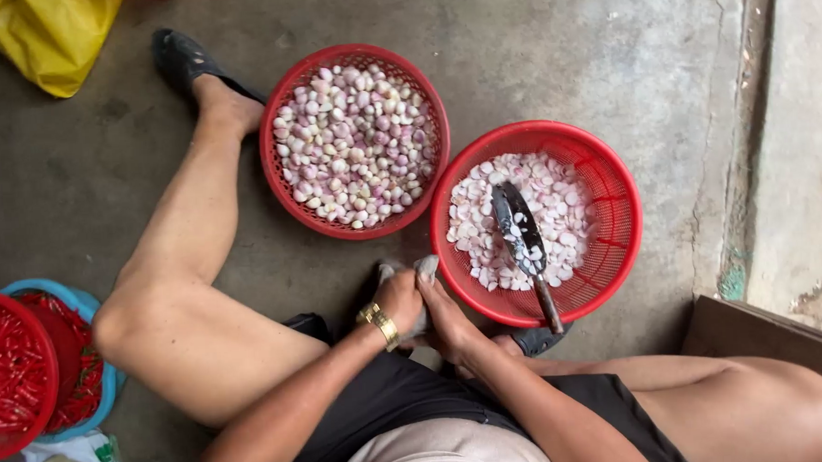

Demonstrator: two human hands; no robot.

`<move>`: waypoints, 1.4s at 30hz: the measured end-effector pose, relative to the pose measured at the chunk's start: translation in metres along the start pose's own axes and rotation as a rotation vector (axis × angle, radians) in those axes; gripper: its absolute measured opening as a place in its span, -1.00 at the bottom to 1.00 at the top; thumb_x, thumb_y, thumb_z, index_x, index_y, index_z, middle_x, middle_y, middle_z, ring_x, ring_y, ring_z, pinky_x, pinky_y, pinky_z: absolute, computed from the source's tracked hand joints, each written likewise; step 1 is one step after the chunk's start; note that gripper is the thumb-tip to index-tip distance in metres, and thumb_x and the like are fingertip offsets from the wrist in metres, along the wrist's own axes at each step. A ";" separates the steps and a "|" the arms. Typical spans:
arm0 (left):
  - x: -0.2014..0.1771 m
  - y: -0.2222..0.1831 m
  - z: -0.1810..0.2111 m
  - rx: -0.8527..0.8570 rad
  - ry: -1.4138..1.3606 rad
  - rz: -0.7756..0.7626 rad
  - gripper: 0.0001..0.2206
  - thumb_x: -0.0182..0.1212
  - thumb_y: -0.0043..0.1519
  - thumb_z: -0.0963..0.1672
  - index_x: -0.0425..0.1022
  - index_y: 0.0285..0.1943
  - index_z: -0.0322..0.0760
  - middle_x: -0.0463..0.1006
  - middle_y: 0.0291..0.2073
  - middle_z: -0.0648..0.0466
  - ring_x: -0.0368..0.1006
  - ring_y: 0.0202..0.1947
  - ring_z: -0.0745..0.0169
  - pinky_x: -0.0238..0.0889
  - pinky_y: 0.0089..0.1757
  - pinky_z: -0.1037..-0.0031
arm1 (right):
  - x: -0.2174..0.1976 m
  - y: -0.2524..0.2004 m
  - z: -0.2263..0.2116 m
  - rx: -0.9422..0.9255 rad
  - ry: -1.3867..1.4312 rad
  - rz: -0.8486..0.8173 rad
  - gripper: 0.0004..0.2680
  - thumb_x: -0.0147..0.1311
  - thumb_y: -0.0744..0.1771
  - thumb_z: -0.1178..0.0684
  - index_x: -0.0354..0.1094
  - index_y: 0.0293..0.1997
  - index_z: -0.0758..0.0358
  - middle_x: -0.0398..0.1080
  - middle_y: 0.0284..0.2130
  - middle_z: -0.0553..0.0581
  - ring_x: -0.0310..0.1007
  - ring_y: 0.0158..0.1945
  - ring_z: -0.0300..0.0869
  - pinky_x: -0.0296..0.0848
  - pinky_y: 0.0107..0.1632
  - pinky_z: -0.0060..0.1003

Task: A person is sitting on the floor slicing small onions or shallots into a red basket using a knife.

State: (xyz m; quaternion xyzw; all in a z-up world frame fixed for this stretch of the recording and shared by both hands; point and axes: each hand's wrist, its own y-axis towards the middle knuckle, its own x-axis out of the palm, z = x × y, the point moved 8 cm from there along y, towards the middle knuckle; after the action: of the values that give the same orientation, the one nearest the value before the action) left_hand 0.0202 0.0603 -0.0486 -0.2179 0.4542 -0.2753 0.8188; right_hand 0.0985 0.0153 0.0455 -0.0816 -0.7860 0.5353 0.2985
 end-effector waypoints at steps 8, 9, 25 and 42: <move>0.002 -0.063 0.016 0.010 -0.050 -0.132 -0.53 -0.06 0.33 0.04 0.30 0.31 -0.32 0.55 -0.01 -0.16 0.52 0.03 -0.12 0.44 -0.05 0.08 | -0.129 0.207 0.078 -0.156 -0.091 0.256 -0.69 0.05 0.39 -0.12 0.49 -0.19 0.42 0.49 -0.44 0.28 0.51 -0.37 -0.02 0.50 -0.35 -0.20; -0.004 -0.070 0.014 -0.084 -0.208 -0.173 -0.42 -0.12 0.36 0.13 0.30 0.38 -0.32 0.56 0.09 -0.21 0.49 0.12 -0.14 0.39 0.03 0.02 | -0.145 0.233 0.091 -0.169 -0.090 0.237 -0.69 0.08 0.38 -0.13 0.51 -0.21 0.43 0.52 -0.45 0.31 0.54 -0.38 -0.02 0.53 -0.36 -0.18; -0.073 -0.088 0.066 -0.184 -0.555 -0.048 -0.32 -0.21 0.38 0.07 -0.11 0.55 -0.51 -0.26 0.50 -0.52 -0.19 0.48 -0.51 -0.14 0.36 -0.12 | -0.031 0.122 0.014 -0.399 -0.496 0.258 -0.64 -0.12 0.44 -0.08 0.45 0.01 0.55 0.51 -0.12 0.54 0.49 0.03 0.20 0.43 0.09 0.07; -0.013 -0.064 -0.035 -0.594 -1.371 0.257 -0.40 0.27 0.16 0.02 0.32 0.40 -0.16 0.36 0.33 -0.06 0.32 0.25 -0.01 0.25 0.17 0.15 | 0.031 0.034 -0.024 -0.630 -0.738 0.183 -0.69 -0.04 0.44 -0.12 0.41 -0.40 0.25 0.42 -0.57 0.30 0.43 -0.42 -0.14 0.50 -0.26 -0.09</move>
State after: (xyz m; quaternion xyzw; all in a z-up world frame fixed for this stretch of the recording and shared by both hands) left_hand -0.0320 0.0168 -0.0195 -0.4970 -0.0795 0.1533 0.8504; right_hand 0.0804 0.0624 0.0335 -0.0418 -0.9525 0.2889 -0.0873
